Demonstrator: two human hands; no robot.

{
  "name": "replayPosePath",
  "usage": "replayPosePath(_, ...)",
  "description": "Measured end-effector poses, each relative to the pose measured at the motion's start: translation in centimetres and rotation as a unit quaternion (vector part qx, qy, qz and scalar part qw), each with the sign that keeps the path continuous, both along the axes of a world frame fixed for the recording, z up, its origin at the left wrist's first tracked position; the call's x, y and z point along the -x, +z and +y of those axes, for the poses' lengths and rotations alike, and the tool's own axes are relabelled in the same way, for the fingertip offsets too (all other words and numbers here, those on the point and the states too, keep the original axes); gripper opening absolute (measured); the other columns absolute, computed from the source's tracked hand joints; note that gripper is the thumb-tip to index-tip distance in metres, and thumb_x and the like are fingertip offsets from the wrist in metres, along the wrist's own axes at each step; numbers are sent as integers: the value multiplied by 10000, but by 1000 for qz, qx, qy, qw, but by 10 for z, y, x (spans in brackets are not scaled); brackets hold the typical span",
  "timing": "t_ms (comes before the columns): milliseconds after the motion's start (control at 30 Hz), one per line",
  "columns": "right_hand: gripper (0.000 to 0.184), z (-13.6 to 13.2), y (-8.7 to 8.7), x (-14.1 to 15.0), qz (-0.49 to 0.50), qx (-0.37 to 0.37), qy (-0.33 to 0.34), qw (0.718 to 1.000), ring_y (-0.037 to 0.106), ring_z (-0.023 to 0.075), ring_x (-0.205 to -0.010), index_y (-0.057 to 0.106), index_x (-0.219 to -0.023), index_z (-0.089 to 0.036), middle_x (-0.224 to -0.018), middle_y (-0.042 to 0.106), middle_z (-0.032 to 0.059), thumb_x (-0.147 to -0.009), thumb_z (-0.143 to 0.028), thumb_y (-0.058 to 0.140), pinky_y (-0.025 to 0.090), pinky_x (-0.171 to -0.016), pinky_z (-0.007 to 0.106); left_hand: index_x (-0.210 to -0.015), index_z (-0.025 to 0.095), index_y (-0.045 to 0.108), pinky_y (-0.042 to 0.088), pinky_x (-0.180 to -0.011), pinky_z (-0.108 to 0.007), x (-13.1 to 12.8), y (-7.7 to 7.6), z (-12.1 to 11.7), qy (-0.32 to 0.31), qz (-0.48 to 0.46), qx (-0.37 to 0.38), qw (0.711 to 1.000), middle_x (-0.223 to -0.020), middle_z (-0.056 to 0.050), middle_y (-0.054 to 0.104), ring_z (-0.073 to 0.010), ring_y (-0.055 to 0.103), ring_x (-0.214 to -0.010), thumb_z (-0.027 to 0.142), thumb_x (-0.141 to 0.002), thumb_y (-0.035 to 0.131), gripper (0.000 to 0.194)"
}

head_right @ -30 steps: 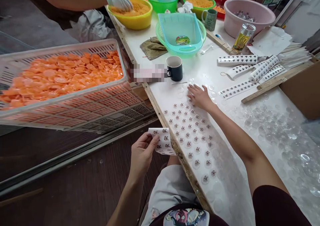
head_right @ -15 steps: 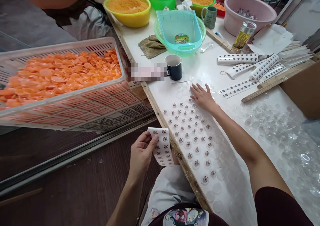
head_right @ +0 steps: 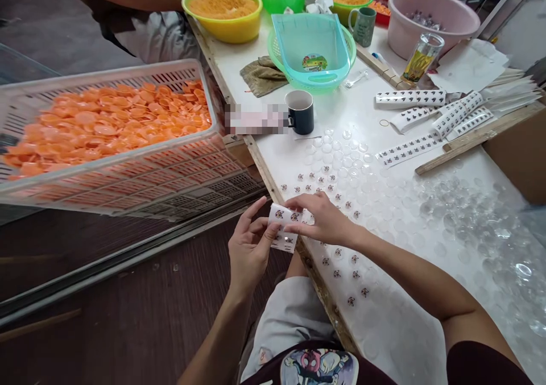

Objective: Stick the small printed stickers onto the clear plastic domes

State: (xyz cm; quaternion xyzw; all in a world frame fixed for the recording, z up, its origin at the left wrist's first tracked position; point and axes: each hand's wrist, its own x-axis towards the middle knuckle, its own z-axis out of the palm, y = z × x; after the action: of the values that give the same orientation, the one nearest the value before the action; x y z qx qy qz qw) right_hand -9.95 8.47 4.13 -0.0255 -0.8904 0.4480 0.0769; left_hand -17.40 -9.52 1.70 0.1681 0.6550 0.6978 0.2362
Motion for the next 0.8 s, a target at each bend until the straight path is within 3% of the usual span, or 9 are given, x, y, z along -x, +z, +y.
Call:
replayPosePath(167, 135, -9, -1, -6, -4, 7, -23, 1000, 670, 189, -872, 685, -1029, -208, -963, 762, 35, -912, -270, 712, 431, -885, 359, -1334, 179, 650, 544, -755, -258, -3, 2, 1, -17, -16, 5, 1000, -854, -30, 759, -171, 704, -775, 393, -843, 778, 550)
replayPosePath(367, 99, -12, -2, -9, -2, 6, -81, 997, 670, 178, -814, 679, -988, -224, -915, 764, 12, -900, -254, 712, 407, -860, 349, -912, 179, 769, 532, -661, -247, -1, -2, 3, -1, -10, 23, 1000, -827, -40, 759, -175, 681, -730, 391, -829, 771, 228)
replayPosePath(467, 40, -16, -2, -11, 10, -7, -116, 993, 671, 179, -791, 675, -945, -235, -870, 758, 5, -930, -271, 669, 406, -845, 351, -900, 184, 771, 516, -609, -241, -1, -3, 4, 17, -7, 32, 999, -779, -27, 745, -164, 654, -670, 393, -836, 756, 219)
replayPosePath(700, 115, -18, -8, -13, 73, -66, -129, 987, 684, 179, -791, 681, -912, -223, -879, 766, 19, -975, -304, 628, 371, -875, 376, -807, 178, 749, 481, -592, -236, 0, -5, 2, 31, 30, 61, 997, -715, -19, 706, -152, 606, -635, 397, -866, 720, 229)
replayPosePath(800, 113, -19, -10, -12, 58, -53, -120, 990, 665, 170, -738, 678, -888, -231, -846, 758, 3, -967, -300, 635, 376, -861, 375, -907, 183, 760, 494, -643, -242, 1, -5, 2, 32, 38, 52, 997, -806, -31, 728, -167, 635, -713, 383, -858, 731, 208)
